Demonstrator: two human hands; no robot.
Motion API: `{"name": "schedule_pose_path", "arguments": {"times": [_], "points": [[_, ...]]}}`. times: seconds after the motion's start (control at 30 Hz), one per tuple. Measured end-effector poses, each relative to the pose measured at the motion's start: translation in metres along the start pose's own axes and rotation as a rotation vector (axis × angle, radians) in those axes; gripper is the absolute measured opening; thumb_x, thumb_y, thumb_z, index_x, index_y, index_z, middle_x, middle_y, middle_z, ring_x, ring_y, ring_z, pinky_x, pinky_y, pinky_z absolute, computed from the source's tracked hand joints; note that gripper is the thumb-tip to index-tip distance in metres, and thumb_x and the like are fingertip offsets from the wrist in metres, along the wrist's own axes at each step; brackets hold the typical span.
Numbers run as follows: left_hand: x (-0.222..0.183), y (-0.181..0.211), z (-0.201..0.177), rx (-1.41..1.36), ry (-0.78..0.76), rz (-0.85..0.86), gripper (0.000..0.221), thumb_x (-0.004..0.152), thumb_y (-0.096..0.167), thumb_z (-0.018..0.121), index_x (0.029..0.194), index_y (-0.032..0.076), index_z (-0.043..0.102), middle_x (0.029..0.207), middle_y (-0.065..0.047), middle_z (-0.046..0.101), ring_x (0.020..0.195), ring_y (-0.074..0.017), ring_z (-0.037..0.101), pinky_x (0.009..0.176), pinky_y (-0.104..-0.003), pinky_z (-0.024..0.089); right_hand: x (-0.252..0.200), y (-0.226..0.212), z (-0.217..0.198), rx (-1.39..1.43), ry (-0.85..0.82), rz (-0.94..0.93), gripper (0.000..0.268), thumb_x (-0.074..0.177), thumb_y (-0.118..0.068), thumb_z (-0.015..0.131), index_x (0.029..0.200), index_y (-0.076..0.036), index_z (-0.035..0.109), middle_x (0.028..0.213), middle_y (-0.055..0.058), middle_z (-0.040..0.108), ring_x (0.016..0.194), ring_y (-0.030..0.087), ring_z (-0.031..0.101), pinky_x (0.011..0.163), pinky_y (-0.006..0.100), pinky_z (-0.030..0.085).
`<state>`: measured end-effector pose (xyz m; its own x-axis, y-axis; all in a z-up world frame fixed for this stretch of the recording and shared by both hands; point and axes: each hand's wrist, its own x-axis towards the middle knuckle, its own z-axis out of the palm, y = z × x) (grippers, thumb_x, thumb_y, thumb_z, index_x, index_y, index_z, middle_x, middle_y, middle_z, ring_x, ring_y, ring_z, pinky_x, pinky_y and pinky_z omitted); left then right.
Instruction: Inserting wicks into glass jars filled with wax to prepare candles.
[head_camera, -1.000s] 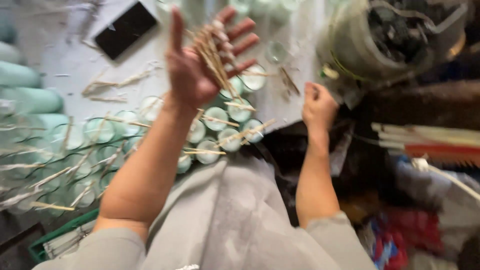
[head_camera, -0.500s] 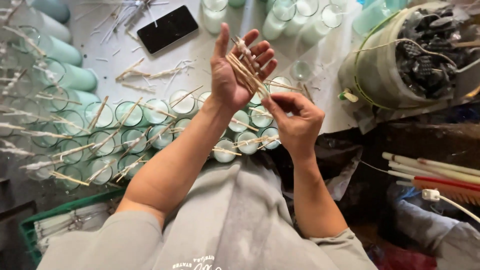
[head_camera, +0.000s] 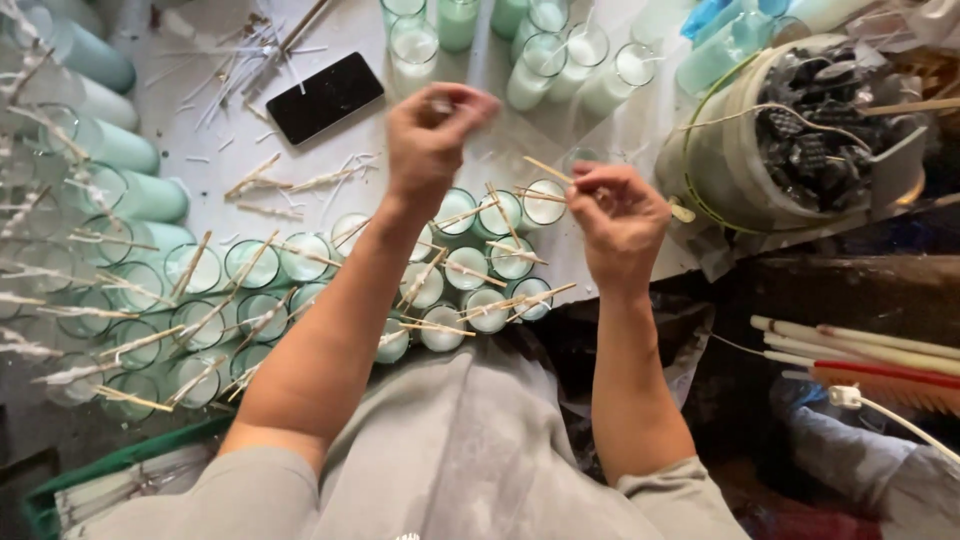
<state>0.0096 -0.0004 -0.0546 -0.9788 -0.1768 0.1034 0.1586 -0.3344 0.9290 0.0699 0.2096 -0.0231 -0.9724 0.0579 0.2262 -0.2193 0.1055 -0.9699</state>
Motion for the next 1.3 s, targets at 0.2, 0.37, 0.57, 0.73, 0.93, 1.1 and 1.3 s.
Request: {"name": "schedule_pose_path", "arguments": {"times": [0.2, 0.37, 0.57, 0.73, 0.93, 1.1, 1.3], "points": [[0.087, -0.076, 0.04, 1.224, -0.427, 0.196, 0.025, 0.093, 0.014, 0.053, 0.109, 0.021, 0.072, 0.125, 0.001, 0.067, 0.082, -0.0467, 0.069, 0.059, -0.061, 0.052, 0.031, -0.003, -0.01, 0.162, 0.046, -0.011, 0.024, 0.094, 0.003, 0.061, 0.114, -0.009, 0.054, 0.077, 0.001, 0.045, 0.069, 0.023, 0.07, 0.075, 0.034, 0.062], [0.14, -0.173, 0.037, 1.468, -0.626, 0.306, 0.014, 0.1, 0.03, 0.059, 0.102, 0.016, 0.062, 0.097, -0.014, 0.075, 0.083, -0.0438, 0.073, 0.059, -0.055, 0.053, 0.037, 0.006, -0.035, 0.106, 0.057, 0.089, 0.024, 0.093, 0.003, 0.071, 0.114, -0.004, 0.06, 0.089, 0.005, 0.056, 0.077, 0.02, 0.07, 0.081, 0.031, 0.065], [0.095, -0.118, 0.007, 1.473, -0.875, 0.337, 0.005, 0.098, 0.019, 0.061, 0.096, 0.017, 0.066, 0.08, -0.012, 0.073, 0.072, -0.0405, 0.073, 0.058, -0.052, 0.056, 0.035, 0.039, -0.066, -0.036, 0.086, 0.247, 0.029, 0.09, -0.001, 0.081, 0.113, 0.001, 0.063, 0.101, 0.01, 0.067, 0.085, 0.02, 0.078, 0.079, 0.027, 0.065], [0.067, -0.047, 0.02, 1.301, -0.76, 0.146, 0.024, 0.077, 0.025, 0.085, 0.095, 0.017, 0.07, 0.082, -0.008, 0.074, 0.084, -0.0357, 0.075, 0.076, -0.05, 0.06, 0.051, 0.073, -0.059, -0.026, 0.033, 0.22, 0.019, 0.091, -0.004, 0.085, 0.105, 0.001, 0.073, 0.087, 0.014, 0.071, 0.067, 0.017, 0.074, 0.058, 0.026, 0.062], [0.047, -0.052, 0.06, 0.243, -0.395, -0.133, 0.024, 0.077, 0.02, 0.093, 0.096, 0.017, 0.079, 0.082, 0.003, 0.079, 0.082, -0.0046, 0.071, 0.079, -0.023, 0.056, 0.07, 0.046, -0.023, 0.011, -0.103, 0.196, 0.018, 0.094, 0.002, 0.075, 0.111, 0.001, 0.074, 0.089, 0.015, 0.072, 0.065, 0.014, 0.069, 0.058, 0.025, 0.059], [0.049, -0.056, 0.051, 0.065, -0.028, -0.247, 0.014, 0.076, 0.01, 0.089, 0.085, 0.005, 0.08, 0.075, -0.005, 0.078, 0.069, -0.0111, 0.073, 0.067, -0.022, 0.064, 0.083, 0.037, -0.004, -0.429, -0.195, -0.151, 0.017, 0.098, -0.002, 0.071, 0.113, -0.007, 0.077, 0.096, 0.008, 0.075, 0.078, 0.014, 0.072, 0.074, 0.026, 0.059], [0.047, -0.061, 0.052, 0.103, 0.052, -0.237, 0.017, 0.077, 0.015, 0.087, 0.089, 0.004, 0.081, 0.074, -0.004, 0.078, 0.066, -0.0084, 0.069, 0.064, -0.021, 0.061, 0.09, 0.054, 0.001, -0.638, -0.2, -0.365, 0.02, 0.098, 0.0, 0.068, 0.114, -0.007, 0.077, 0.106, 0.01, 0.078, 0.093, 0.024, 0.074, 0.085, 0.036, 0.057]]}}
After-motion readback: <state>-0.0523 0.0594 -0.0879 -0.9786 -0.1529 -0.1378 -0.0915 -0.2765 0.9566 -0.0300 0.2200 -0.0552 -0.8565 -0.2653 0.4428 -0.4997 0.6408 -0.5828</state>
